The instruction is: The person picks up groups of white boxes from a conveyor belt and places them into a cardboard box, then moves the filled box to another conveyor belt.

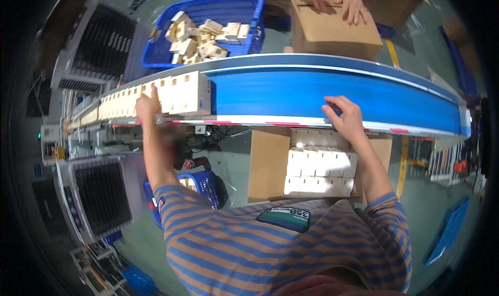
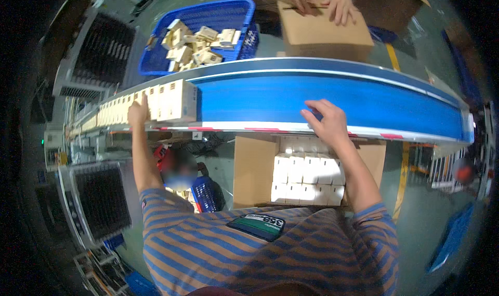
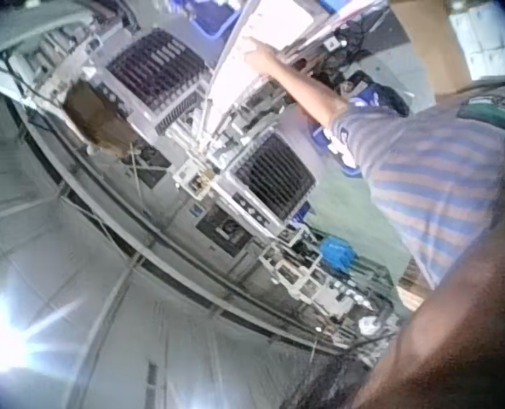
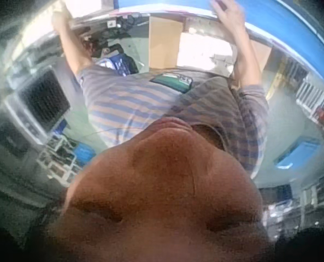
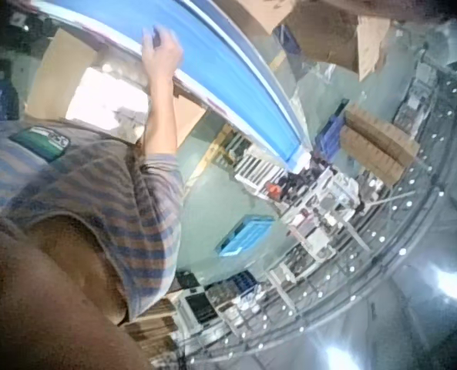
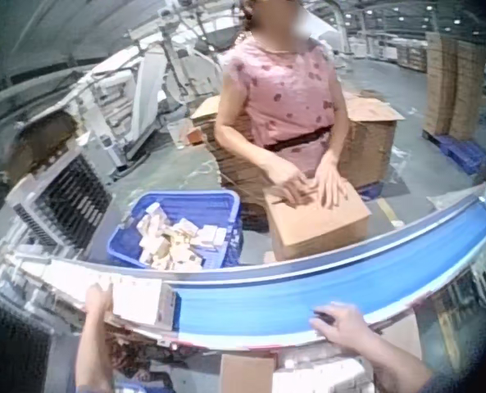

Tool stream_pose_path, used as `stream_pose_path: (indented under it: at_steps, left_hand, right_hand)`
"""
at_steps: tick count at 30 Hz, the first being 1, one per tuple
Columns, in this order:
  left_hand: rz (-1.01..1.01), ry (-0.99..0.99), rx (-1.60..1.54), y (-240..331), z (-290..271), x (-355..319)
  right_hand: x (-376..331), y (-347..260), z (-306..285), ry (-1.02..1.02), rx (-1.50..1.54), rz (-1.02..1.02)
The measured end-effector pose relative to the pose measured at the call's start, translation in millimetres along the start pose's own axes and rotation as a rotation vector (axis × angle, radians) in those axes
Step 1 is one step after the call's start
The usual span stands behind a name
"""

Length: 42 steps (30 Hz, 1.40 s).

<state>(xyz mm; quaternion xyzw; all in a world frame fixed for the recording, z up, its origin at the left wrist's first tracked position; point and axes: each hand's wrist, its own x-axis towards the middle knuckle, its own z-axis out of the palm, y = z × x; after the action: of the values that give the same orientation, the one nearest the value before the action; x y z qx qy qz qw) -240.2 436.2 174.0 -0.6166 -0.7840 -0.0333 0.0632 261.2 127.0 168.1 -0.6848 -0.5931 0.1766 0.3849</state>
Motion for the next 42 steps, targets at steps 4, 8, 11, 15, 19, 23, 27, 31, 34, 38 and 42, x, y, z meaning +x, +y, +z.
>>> stream_pose_path:
  at_steps: [4,8,11,15,19,23,27,31,34,38,42]
  left_hand:
    - [0.137,-0.326,-0.616,6,-4,5]
    - [0.289,-0.684,-0.812,118,-38,-64]
    - [0.512,-0.744,-0.977,191,-44,-150]
    - [0.452,-0.856,-1.368,240,-39,-214]
    - [0.544,-0.769,-1.433,253,-68,-256]
    - [0.635,-0.523,-1.414,236,-89,-310]
    - [0.534,-0.447,-1.437,186,-52,-404]
    - [1.132,-0.105,-0.65,181,-27,-442]
    - [1.148,-0.69,-0.22,219,-38,-403]
    - [1.122,-1.334,-0.374,260,-13,-346]
    - [0.98,-1.267,-0.291,271,-7,-337]
  right_hand:
    - [10,0,3,-0.054,0.075,0.125]
    - [26,8,12,-0.123,0.199,0.304]
    - [37,-4,26,-0.034,0.103,0.15]
    - [31,24,-15,0.041,0.194,0.363]
    - [3,18,-69,0.112,0.216,0.267]
    - [-56,-21,-123,0.273,0.173,0.141]
    - [-167,0,-88,0.403,0.211,0.109]
    - [-218,26,-48,-0.074,-0.217,0.157]
    - [-165,17,-66,-0.637,-0.368,0.214]
    - [-86,52,-68,-0.929,-0.156,0.341]
    - [-60,73,-61,-1.018,0.237,0.614]
